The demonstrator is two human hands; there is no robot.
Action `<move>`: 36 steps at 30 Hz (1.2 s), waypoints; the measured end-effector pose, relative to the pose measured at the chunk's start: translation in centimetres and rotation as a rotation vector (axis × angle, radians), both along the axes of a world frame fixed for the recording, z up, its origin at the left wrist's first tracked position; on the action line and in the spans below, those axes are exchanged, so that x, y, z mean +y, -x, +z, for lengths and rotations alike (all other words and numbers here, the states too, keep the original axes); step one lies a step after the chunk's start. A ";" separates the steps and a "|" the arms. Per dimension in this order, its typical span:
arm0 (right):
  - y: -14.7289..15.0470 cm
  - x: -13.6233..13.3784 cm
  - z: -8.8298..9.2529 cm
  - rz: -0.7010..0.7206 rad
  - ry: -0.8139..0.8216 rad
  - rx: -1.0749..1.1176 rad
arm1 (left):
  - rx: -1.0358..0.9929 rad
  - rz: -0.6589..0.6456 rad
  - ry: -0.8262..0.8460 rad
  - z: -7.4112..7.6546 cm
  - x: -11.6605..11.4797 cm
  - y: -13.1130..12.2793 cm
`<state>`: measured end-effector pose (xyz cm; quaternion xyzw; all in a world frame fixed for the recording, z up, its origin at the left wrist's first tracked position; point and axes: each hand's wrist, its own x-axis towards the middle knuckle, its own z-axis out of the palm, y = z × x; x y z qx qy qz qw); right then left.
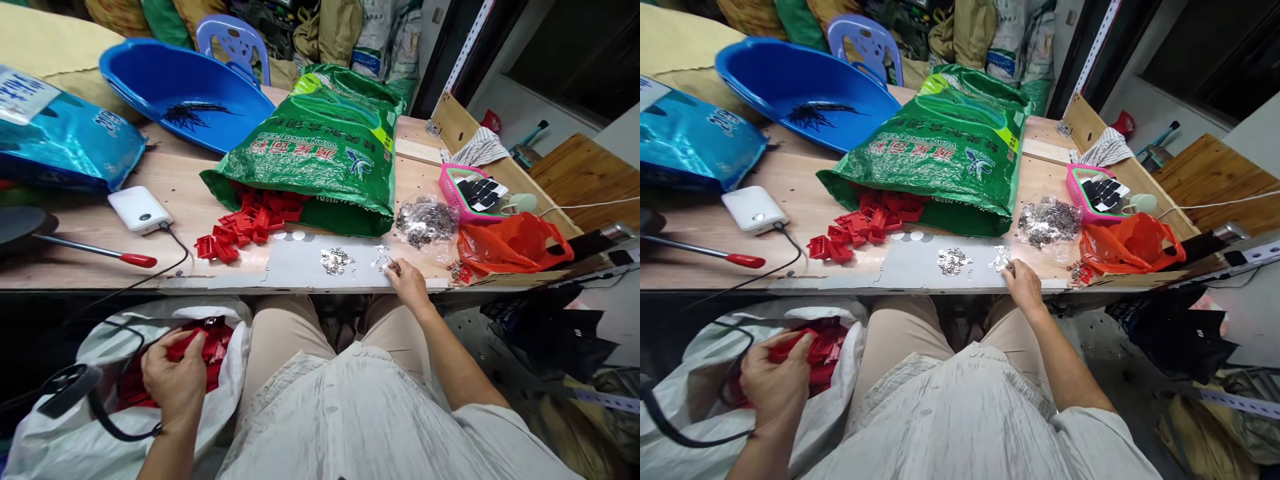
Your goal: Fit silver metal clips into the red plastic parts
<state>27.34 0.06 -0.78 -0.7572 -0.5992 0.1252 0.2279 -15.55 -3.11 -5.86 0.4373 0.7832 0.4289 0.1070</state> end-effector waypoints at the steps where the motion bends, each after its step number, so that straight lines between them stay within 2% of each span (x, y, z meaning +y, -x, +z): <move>1: 0.0 0.1 -0.1 0.011 0.003 -0.013 | 0.084 0.004 -0.053 0.0 0.0 0.4; 4: 0.6 0.4 -0.4 0.030 0.002 -0.054 | 0.189 -0.073 -0.193 0.1 0.9 0.2; 7: 1.0 0.7 -0.6 0.022 0.008 -0.104 | 0.253 -0.232 -0.197 0.6 3.0 -0.9; 9: 1.0 0.9 -0.7 0.022 0.009 -0.117 | 0.296 -0.284 -0.205 1.1 5.0 -1.5; 12: 0.9 0.8 -0.8 0.024 0.000 -0.113 | 0.347 -0.336 -0.138 1.8 8.3 -2.2; 16: 0.6 0.4 -0.8 0.055 -0.062 -0.059 | 0.370 -0.323 -0.019 2.6 11.7 -3.1; 20: 0.0 0.0 -0.8 0.070 -0.101 0.045 | 0.376 -0.266 0.048 2.7 12.8 -3.7; 26: -0.2 -0.7 -0.4 0.002 -0.100 0.176 | 0.311 -0.272 0.016 2.6 12.2 -3.0; 29: 0.2 -0.8 -0.3 0.012 -0.149 0.235 | 0.104 -0.328 -0.057 3.3 10.7 -4.0; 31: 0.6 -0.9 -0.2 0.030 -0.184 0.289 | -0.152 -0.387 -0.112 4.0 8.8 -5.9; 33: 1.1 -1.0 -0.1 0.067 -0.202 0.372 | -0.548 -0.493 -0.112 4.7 6.5 -8.5; 36: 2.4 -1.5 0.2 0.147 -0.182 0.465 | -1.244 -0.703 0.078 5.4 3.1 -12.4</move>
